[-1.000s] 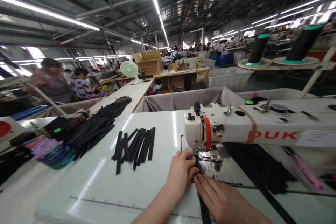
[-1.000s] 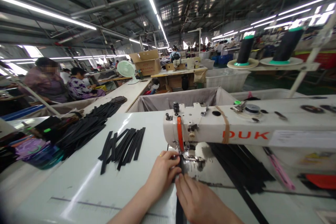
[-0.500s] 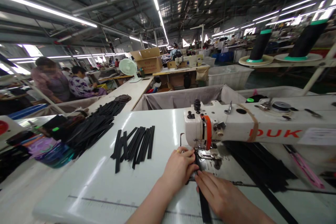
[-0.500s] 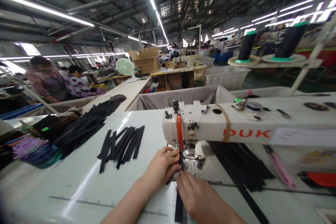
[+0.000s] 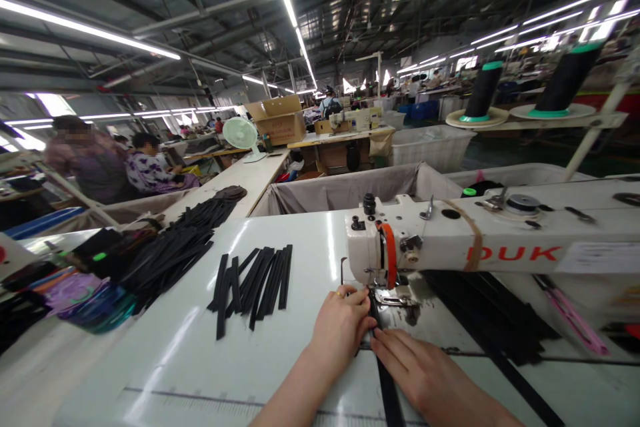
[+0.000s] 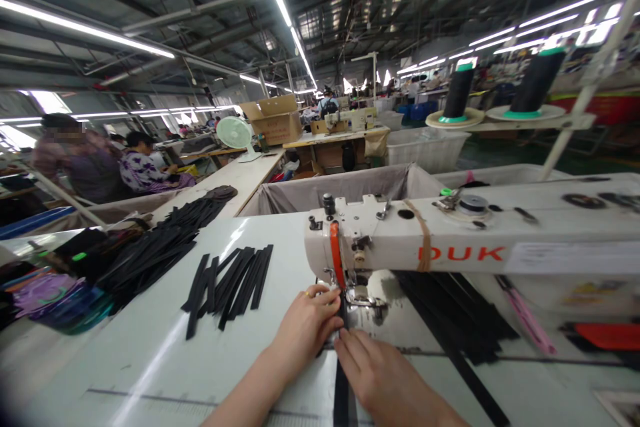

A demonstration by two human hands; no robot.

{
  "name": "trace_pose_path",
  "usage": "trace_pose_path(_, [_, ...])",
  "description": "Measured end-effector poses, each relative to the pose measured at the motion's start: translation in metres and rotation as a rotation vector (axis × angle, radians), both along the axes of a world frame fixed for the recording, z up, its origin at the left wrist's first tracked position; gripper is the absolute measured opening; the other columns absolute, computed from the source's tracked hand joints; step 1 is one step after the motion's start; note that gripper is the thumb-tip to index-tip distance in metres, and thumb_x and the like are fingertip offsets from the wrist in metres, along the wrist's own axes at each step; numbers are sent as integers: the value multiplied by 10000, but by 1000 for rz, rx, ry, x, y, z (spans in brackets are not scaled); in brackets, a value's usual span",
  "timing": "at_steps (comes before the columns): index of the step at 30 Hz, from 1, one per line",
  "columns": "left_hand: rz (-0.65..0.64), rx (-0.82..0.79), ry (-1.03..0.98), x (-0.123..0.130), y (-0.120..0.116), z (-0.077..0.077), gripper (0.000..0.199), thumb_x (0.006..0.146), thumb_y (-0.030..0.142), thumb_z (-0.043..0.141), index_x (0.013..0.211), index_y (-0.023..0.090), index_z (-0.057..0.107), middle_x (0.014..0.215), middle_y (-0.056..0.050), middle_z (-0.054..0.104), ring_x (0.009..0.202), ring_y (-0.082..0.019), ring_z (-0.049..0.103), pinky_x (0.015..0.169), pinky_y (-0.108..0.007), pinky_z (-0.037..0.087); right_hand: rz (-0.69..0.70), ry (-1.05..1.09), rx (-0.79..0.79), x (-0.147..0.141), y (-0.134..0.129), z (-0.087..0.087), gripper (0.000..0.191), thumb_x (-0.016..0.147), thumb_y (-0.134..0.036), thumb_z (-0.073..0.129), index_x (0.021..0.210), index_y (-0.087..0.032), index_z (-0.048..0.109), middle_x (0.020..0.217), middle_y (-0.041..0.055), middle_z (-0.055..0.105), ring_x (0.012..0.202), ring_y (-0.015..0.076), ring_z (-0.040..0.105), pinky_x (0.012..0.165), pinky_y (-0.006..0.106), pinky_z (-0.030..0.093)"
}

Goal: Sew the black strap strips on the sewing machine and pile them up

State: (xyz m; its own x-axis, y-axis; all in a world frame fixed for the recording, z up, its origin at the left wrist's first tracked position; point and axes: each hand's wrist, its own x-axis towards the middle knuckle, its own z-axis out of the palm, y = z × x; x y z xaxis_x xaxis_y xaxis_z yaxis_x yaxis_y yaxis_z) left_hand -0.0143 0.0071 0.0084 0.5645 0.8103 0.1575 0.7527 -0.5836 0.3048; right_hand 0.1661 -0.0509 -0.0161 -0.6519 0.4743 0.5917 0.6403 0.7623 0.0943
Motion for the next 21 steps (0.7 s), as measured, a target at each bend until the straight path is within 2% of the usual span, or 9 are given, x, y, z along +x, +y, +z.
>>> trace_pose_path(4, [14, -13, 30, 3, 0, 3, 127, 894, 250, 595, 1001, 209, 651, 1131, -21, 666, 1100, -234, 527, 903, -354, 453, -15, -3, -14, 0, 1, 0, 517, 689, 33, 398, 1154, -106, 574, 1050, 92, 692, 962, 193, 629, 762, 274, 517])
trace_pose_path(10, [58, -58, 38, 7, -4, 6, 209, 897, 228, 586, 1102, 209, 625, 1235, -34, 625, 1162, -244, 503, 932, -378, 449, -3, 2, -33, 2, 1, 1, 507, 726, 43, 383, 1165, -120, 580, 1061, 83, 692, 983, 180, 628, 809, 271, 515])
trace_pose_path(16, [115, -45, 33, 10, -3, 4, 206, 930, 211, 511, 1105, 201, 618, 1227, -65, 622, 1169, -242, 499, 931, -393, 435, -34, -22, -74, 3, 9, 0, 472, 763, 26, 406, 1184, -103, 575, 1087, 113, 679, 1006, 197, 625, 837, 299, 527])
trace_pose_path(21, [96, -63, -10, 9, -3, 4, 215, 924, 186, 504, 1110, 209, 607, 1217, -47, 629, 1190, -225, 490, 951, -381, 427, -28, -11, -87, 6, 12, 5, 462, 782, 38, 412, 1175, -125, 591, 1120, 95, 671, 1055, 189, 610, 881, 297, 517])
